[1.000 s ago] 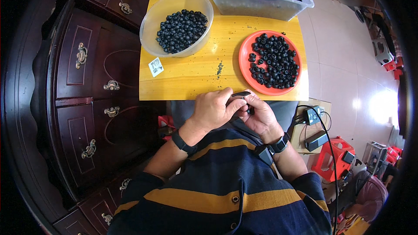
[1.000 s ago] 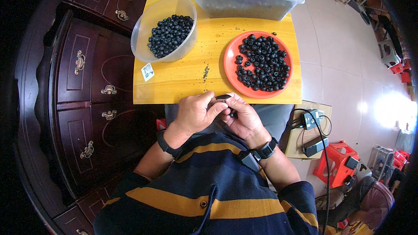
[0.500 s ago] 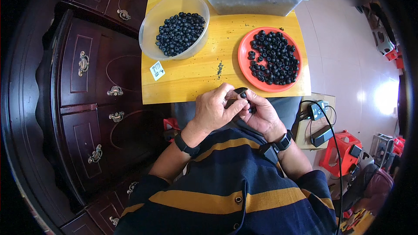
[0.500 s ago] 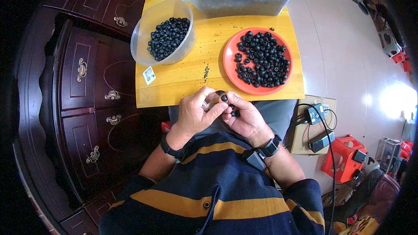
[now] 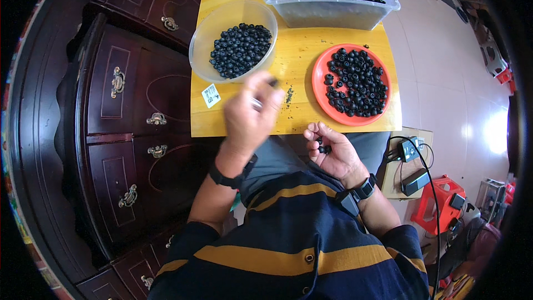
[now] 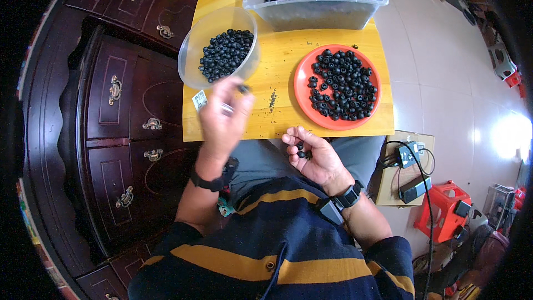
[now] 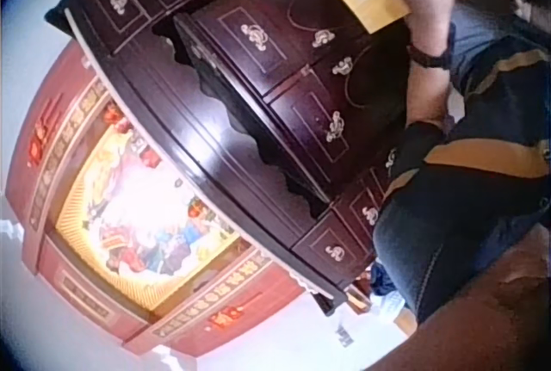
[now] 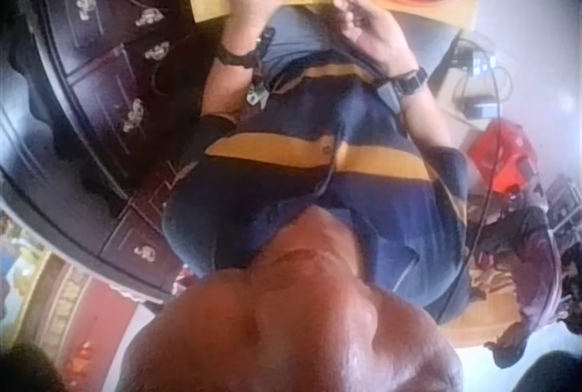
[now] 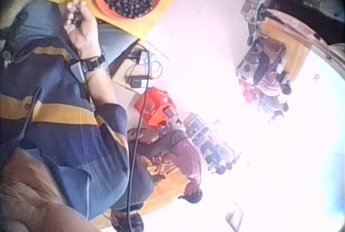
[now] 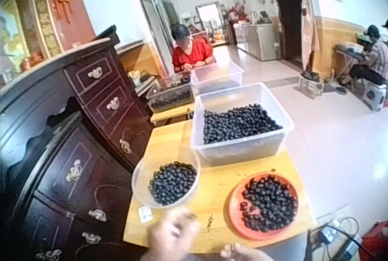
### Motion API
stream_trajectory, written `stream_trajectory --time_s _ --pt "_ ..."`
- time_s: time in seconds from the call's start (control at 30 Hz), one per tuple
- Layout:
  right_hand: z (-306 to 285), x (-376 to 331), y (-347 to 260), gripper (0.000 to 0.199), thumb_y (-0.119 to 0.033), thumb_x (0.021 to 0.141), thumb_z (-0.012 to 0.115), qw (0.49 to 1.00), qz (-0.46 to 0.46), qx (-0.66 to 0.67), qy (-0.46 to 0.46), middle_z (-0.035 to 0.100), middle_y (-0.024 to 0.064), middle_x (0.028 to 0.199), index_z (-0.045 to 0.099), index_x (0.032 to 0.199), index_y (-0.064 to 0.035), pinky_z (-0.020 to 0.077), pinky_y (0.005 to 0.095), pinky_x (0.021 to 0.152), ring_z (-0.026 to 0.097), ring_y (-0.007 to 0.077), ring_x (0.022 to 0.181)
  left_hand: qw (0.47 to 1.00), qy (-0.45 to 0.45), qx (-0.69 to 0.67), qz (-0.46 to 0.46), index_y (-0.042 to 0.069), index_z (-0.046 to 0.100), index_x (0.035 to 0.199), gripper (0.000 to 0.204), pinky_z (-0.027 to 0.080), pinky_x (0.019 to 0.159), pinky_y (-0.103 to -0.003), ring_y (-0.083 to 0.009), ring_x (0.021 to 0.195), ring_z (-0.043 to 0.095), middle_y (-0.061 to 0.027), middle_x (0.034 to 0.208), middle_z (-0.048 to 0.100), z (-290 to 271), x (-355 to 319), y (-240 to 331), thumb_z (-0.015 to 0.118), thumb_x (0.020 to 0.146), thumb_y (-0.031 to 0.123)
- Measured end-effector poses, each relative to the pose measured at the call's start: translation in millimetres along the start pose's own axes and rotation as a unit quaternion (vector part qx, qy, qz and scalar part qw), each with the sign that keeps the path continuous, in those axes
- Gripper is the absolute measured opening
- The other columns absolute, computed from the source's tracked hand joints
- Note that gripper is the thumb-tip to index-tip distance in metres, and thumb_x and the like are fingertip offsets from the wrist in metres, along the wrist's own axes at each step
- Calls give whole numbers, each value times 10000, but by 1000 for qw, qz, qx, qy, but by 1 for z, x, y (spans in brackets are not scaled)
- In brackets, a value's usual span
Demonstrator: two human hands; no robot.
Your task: The person is sorting and inspecting small dark berries (likely blueberries) on a table, moving them between containers.
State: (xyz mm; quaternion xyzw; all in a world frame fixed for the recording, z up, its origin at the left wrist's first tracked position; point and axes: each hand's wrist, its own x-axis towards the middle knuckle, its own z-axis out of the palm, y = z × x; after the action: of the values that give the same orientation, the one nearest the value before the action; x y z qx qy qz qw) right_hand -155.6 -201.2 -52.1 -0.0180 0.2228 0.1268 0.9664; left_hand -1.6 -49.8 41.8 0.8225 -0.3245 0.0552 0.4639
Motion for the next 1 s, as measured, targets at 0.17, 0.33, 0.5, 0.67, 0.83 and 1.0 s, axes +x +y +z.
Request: stream_trajectory --time_s 0.17,0.33,0.5,0.67,0.83,1.0 --pt "5 -1 -1 297 -291 1041 543 1000 -10 0 4 708 107 1077 635 1141 -27 560 288 725 637 155 816 1000 4 18 -2 60 629 1209 366 493 547 -302 -143 588 626 -58 706 648 -15 8 -2 760 881 153" --pt "2 -2 -2 294 -282 1041 541 1000 -1 0 2 710 110 1065 637 1146 -25 560 285 732 640 157 823 981 -165 48 -89 57 609 1155 351 538 630 -408 -298 693 699 -116 826 721 2 -26 -19 742 856 185" --pt "-6 -3 -5 273 -266 1038 548 999 -1 4 -33 708 99 1038 641 1136 -29 554 276 730 630 153 809 968 -170 165 -79 28 532 1282 424 543 777 -455 -393 889 690 -217 1006 695 6 -35 -50 657 885 104" --pt "-5 -2 -4 265 -262 1034 555 999 -7 -10 -37 705 95 1029 639 1133 -31 551 272 725 624 151 803 965 -129 228 -27 22 542 1287 390 523 830 -483 -404 975 656 -215 1072 667 13 -24 -65 593 902 55" --pt "-8 -5 -6 260 -262 1033 559 999 -15 -16 -45 702 96 1041 638 1128 -34 557 279 730 627 150 830 965 -120 232 2 15 564 1258 361 524 827 -481 -402 972 654 -204 1070 670 17 -17 -65 582 897 23" --pt "7 -9 -8 394 -347 1050 504 999 -30 -14 -16 680 142 1153 610 1229 -13 551 377 910 658 253 1056 979 -121 163 0 33 563 1262 359 522 796 -477 -406 932 653 -205 1018 662 15 -22 -50 597 906 57"
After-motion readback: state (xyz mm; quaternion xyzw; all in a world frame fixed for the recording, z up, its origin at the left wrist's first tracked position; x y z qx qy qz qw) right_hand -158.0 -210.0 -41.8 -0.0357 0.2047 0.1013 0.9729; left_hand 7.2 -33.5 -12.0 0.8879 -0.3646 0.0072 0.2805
